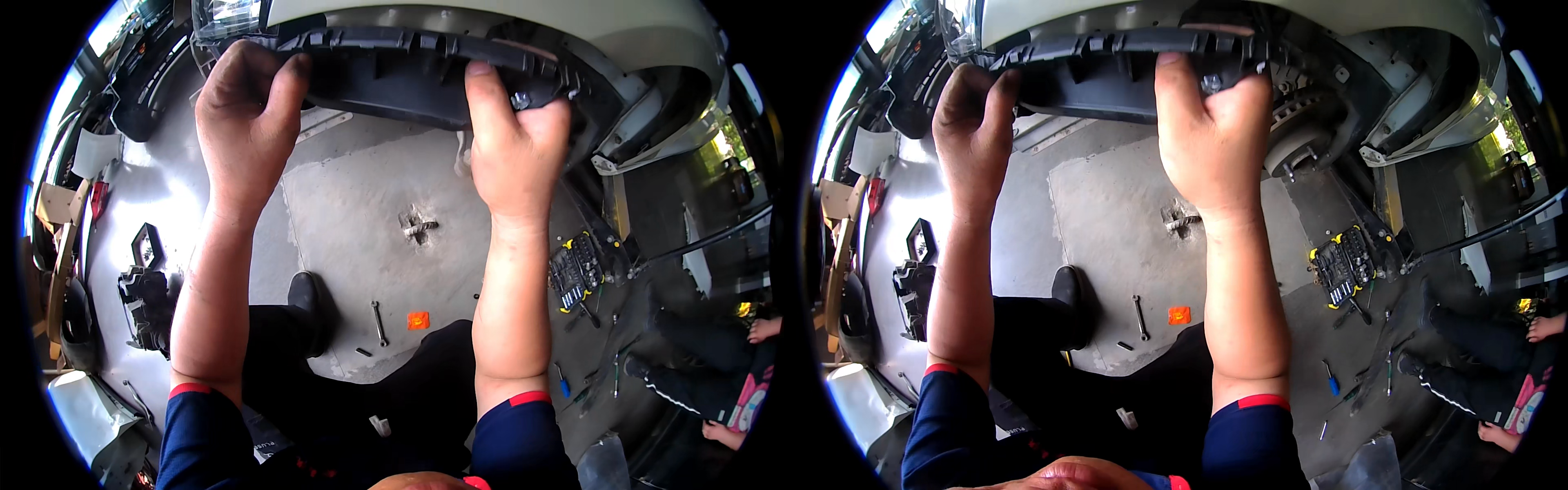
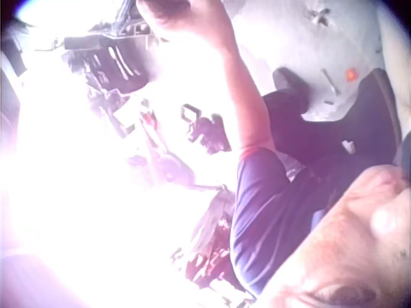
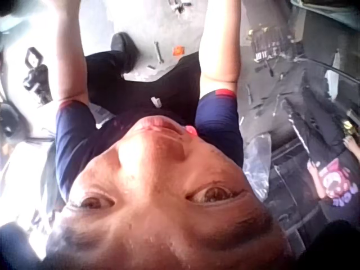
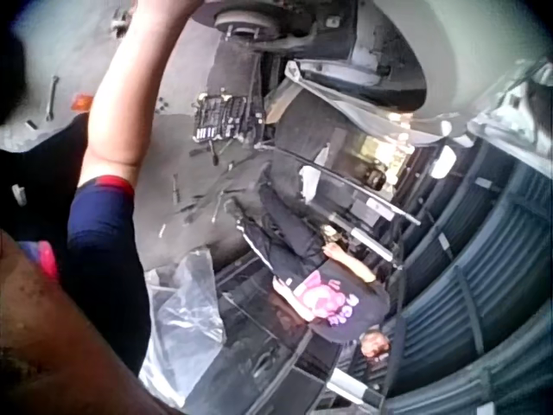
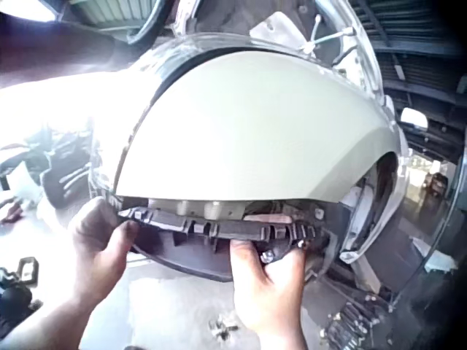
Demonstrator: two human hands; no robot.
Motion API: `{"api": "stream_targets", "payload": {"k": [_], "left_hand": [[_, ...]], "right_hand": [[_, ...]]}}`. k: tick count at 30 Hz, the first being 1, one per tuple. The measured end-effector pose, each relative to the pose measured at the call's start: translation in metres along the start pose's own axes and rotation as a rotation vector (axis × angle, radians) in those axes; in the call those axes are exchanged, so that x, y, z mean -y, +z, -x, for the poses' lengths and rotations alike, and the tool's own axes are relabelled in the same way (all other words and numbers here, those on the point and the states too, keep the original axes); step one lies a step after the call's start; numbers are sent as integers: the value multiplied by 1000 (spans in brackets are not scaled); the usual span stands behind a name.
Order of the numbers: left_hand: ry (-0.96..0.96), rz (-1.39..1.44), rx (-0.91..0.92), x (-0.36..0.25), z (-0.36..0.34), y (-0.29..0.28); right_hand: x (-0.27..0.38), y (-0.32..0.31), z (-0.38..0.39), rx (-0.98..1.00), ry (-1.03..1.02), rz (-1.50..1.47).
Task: The person fastens a car headlight component using a ratchet wrench, aligns a plastic bracket onto the headlight assembly, and drives screws into the bracket with a screwdriver.
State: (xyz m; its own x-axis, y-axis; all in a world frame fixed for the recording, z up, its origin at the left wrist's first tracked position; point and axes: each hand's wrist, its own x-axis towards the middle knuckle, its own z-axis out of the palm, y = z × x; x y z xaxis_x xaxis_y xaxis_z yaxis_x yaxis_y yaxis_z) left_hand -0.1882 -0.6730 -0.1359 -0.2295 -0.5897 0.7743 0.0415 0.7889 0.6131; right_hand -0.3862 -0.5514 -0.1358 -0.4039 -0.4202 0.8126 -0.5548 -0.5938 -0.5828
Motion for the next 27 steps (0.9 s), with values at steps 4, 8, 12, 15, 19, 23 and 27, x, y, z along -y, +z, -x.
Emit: {"api": "stream_targets", "payload": {"k": [4, 8, 12, 15, 19, 23, 27], "left_hand": [[22, 32, 40, 0, -2, -4], [-13, 2, 30, 0, -1, -4], [-11, 30, 22, -2, -2, -1], [-3, 39, 8, -5, -5, 2], [74, -65, 0, 0, -7, 0], [16, -181, -78, -6, -5, 0], [-40, -308, -63, -33, -15, 9]], "right_hand": [[-4, -2, 9, -22, 44, -44], [0, -2, 6, -18, 81, -68], [-1, -2, -3, -42, 35, -64], [6, -4, -12, 3, 36, -79], [7, 0, -14, -60, 141, -65], [57, 16, -14, -89, 380, -90], [34, 20, -16, -166, 187, 42]]}}
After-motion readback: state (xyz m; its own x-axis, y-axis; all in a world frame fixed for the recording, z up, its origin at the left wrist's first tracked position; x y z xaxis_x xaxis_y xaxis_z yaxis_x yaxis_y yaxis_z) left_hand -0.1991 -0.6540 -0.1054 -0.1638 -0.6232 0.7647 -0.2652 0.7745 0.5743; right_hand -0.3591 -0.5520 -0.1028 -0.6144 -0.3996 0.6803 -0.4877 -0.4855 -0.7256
